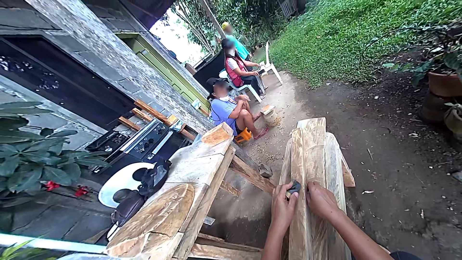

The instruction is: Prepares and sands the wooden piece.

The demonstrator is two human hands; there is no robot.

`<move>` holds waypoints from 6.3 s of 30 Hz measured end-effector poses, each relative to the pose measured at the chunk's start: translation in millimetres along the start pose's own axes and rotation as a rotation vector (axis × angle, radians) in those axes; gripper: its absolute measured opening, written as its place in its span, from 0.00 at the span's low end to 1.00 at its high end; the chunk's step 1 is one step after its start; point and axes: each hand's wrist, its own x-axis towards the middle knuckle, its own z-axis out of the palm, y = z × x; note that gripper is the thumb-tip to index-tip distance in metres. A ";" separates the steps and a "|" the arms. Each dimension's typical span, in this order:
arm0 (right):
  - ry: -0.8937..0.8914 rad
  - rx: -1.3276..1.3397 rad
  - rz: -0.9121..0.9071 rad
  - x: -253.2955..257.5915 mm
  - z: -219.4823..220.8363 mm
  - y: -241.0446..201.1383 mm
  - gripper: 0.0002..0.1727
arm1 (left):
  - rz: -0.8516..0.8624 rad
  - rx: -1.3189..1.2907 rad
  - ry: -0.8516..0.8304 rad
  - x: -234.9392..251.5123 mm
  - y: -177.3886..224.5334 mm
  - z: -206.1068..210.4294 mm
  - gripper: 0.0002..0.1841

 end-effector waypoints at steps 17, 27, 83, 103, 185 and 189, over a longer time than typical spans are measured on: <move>-0.003 0.009 -0.013 -4.3 4.1 3.0 0.21 | 0.151 -0.036 0.213 -0.8 -17.2 22.5 0.11; -0.012 0.012 0.000 -4.2 0.4 -2.0 0.21 | 0.083 0.173 0.040 -24.0 -2.2 0.4 0.15; -0.043 0.057 -0.059 -5.6 -2.3 8.8 0.23 | 0.087 0.483 0.063 -50.3 17.8 1.8 0.14; -0.004 0.010 -0.025 -3.9 0.3 3.3 0.21 | -0.085 0.576 -0.186 39.9 50.1 14.1 0.19; -0.017 0.014 -0.027 -3.4 0.4 5.0 0.20 | -0.091 0.711 -0.211 93.0 66.6 30.1 0.22; -0.018 0.016 -0.044 -4.9 0.9 6.3 0.20 | -0.112 0.452 -0.194 103.6 50.4 20.7 0.18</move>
